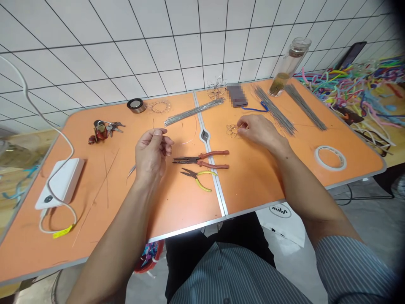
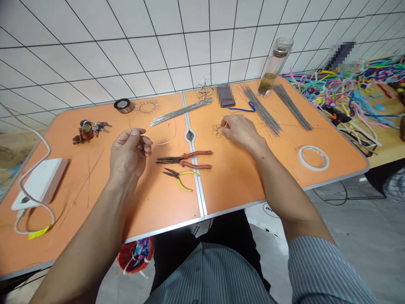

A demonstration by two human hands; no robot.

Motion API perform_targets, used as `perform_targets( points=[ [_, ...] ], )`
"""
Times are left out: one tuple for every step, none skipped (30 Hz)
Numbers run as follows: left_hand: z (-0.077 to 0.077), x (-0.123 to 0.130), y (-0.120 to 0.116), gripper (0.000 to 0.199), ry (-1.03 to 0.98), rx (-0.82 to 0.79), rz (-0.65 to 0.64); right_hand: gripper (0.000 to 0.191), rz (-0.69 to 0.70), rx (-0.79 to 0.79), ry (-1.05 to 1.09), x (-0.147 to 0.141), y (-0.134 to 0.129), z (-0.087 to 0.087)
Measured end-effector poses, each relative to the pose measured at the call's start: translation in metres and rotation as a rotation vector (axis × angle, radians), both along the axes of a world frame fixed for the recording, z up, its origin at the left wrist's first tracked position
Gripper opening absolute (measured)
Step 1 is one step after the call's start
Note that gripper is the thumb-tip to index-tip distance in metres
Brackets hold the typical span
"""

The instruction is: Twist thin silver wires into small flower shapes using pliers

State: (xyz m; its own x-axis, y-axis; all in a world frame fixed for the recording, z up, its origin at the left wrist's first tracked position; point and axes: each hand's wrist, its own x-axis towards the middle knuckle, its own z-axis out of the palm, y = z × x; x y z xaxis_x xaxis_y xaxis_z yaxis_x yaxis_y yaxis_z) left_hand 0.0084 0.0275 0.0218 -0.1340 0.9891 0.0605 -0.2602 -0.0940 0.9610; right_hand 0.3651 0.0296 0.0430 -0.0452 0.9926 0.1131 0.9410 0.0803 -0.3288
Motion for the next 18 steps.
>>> perform_targets(
  points=[
    [-0.002, -0.001, 0.002, 0.022, 0.006, 0.003, 0.007, 0.027, 0.015, -0.038, -0.034, -0.003, 0.0, -0.002],
    [-0.004, -0.002, 0.004, 0.021, 0.014, 0.004, 0.013, 0.03, 0.027, -0.068, -0.069, -0.006, 0.0, -0.004],
    [-0.006, -0.003, 0.006, 0.021, 0.026, 0.0, 0.019, 0.032, 0.032, -0.089, -0.104, -0.008, 0.0, -0.005],
    [-0.009, -0.004, 0.008, 0.021, 0.039, -0.008, 0.026, 0.034, 0.032, -0.107, -0.133, -0.009, 0.001, -0.006],
    [-0.011, -0.005, 0.01, 0.021, 0.054, -0.021, 0.034, 0.035, 0.028, -0.123, -0.154, -0.01, 0.001, -0.007],
    [-0.013, -0.006, 0.013, 0.021, 0.068, -0.04, 0.043, 0.036, 0.025, -0.137, -0.169, -0.011, 0.002, -0.007],
    [-0.016, -0.007, 0.015, 0.021, 0.081, -0.057, 0.052, 0.036, 0.02, -0.148, -0.179, -0.011, 0.003, -0.008],
    [-0.018, -0.007, 0.018, 0.02, 0.091, -0.076, 0.059, 0.036, 0.016, -0.155, -0.186, -0.01, 0.004, -0.009],
    [-0.021, -0.008, 0.02, 0.019, 0.098, -0.094, 0.062, 0.035, 0.011, -0.155, -0.19, -0.009, 0.005, -0.011],
    [-0.023, -0.008, 0.022, 0.019, 0.102, -0.111, 0.066, 0.034, 0.008, -0.147, -0.191, -0.008, 0.006, -0.013],
    [-0.025, -0.009, 0.024, 0.018, 0.104, -0.127, 0.064, 0.033, 0.005, -0.135, -0.189, -0.007, 0.007, -0.014],
    [-0.028, -0.009, 0.026, 0.018, 0.106, -0.141, 0.059, 0.032, 0.001, -0.124, -0.184, -0.006, 0.009, -0.016],
    [-0.03, -0.009, 0.027, 0.019, 0.109, -0.156, 0.051, 0.031, -0.003, -0.117, -0.177, -0.005, 0.01, -0.018],
    [-0.032, -0.009, 0.029, 0.019, 0.111, -0.17, 0.037, 0.029, -0.006, -0.111, -0.171, -0.004, 0.01, -0.019],
    [-0.033, -0.009, 0.03, 0.018, 0.112, -0.182, 0.025, 0.027, -0.007, -0.111, -0.169, -0.004, 0.011, -0.021],
    [-0.035, -0.008, 0.03, 0.017, 0.114, -0.193, 0.014, 0.024, -0.007, -0.113, -0.169, -0.003, 0.012, -0.021],
    [-0.036, -0.008, 0.031, 0.016, 0.119, -0.203, 0.007, 0.021, -0.003, -0.113, -0.172, -0.003, 0.012, -0.022],
    [-0.036, -0.008, 0.031, 0.016, 0.125, -0.213, 0.005, 0.019, 0.003, -0.112, -0.176, -0.003, 0.013, -0.022]
  ],
)
